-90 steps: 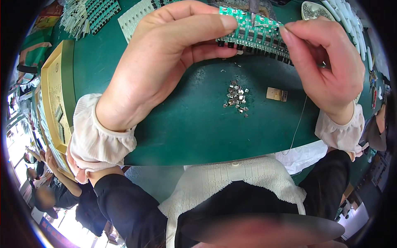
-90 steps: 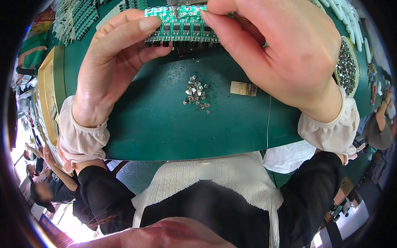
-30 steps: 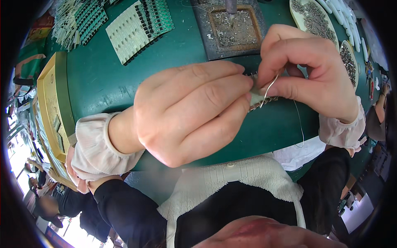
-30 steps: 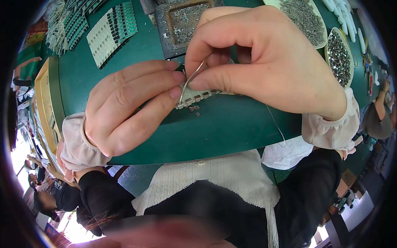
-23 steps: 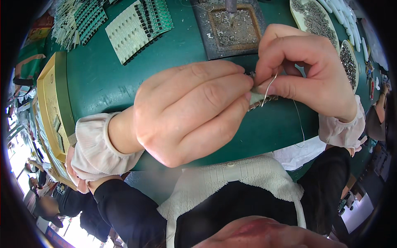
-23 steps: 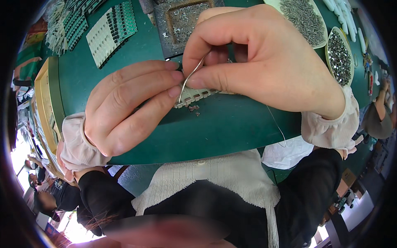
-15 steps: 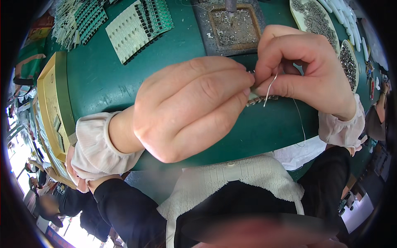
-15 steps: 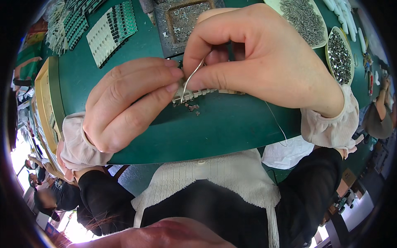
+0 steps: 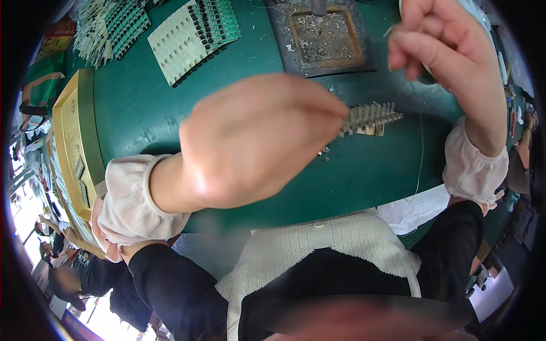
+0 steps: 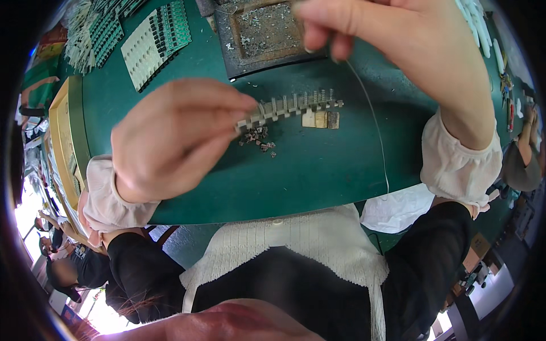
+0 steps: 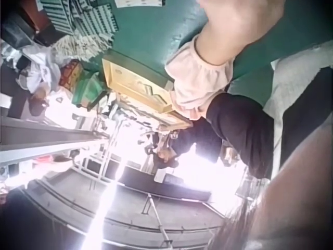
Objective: Inserting small electronic components into a printed circuit board by hand.
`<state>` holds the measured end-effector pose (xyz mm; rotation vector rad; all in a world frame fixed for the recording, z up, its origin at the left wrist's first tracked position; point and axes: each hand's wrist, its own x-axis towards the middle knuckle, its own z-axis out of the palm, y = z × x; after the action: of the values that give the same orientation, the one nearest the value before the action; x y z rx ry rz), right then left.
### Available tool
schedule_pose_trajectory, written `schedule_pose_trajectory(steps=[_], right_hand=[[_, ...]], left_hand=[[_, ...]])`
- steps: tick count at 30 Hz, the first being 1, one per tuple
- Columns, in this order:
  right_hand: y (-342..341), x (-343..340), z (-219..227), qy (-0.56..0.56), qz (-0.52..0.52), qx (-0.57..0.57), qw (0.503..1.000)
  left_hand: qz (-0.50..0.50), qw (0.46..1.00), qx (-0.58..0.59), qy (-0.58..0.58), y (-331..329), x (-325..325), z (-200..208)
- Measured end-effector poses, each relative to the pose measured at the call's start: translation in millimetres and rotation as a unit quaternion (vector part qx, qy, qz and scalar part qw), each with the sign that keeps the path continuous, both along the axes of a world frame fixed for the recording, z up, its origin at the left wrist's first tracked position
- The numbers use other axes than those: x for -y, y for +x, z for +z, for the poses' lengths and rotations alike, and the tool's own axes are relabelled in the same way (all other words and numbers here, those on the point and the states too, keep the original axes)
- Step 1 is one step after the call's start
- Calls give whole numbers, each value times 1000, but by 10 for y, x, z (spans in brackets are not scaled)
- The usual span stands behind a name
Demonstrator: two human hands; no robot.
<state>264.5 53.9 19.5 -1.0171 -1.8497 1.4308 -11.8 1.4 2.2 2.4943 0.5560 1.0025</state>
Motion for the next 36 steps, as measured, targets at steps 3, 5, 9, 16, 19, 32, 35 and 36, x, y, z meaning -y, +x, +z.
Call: schedule_pose_trajectory(steps=[3,5,9,16,19,32,35,36], right_hand=[[-1,129,-5,37,-13,-2,999],[-135,191,1,61,-15,-4,998],[-227,219,1,114,-30,-4,993],[-352,205,-78,205,-58,-1,977],[-347,186,-111,244,-72,1,967],[-393,134,-38,459,-21,116,881],[-380,111,-61,445,-20,108,889],[-379,154,-75,445,-22,110,889]], left_hand=[[91,960,29,-264,57,-4,16],[155,890,92,-419,46,-45,3],[144,763,196,-599,-27,-222,-7],[114,712,275,-636,-125,-290,-42],[106,711,281,-635,-120,-295,-20],[95,725,281,-621,-163,-281,-2],[195,620,296,-700,-44,-266,158],[193,620,295,-701,-39,-268,156]])
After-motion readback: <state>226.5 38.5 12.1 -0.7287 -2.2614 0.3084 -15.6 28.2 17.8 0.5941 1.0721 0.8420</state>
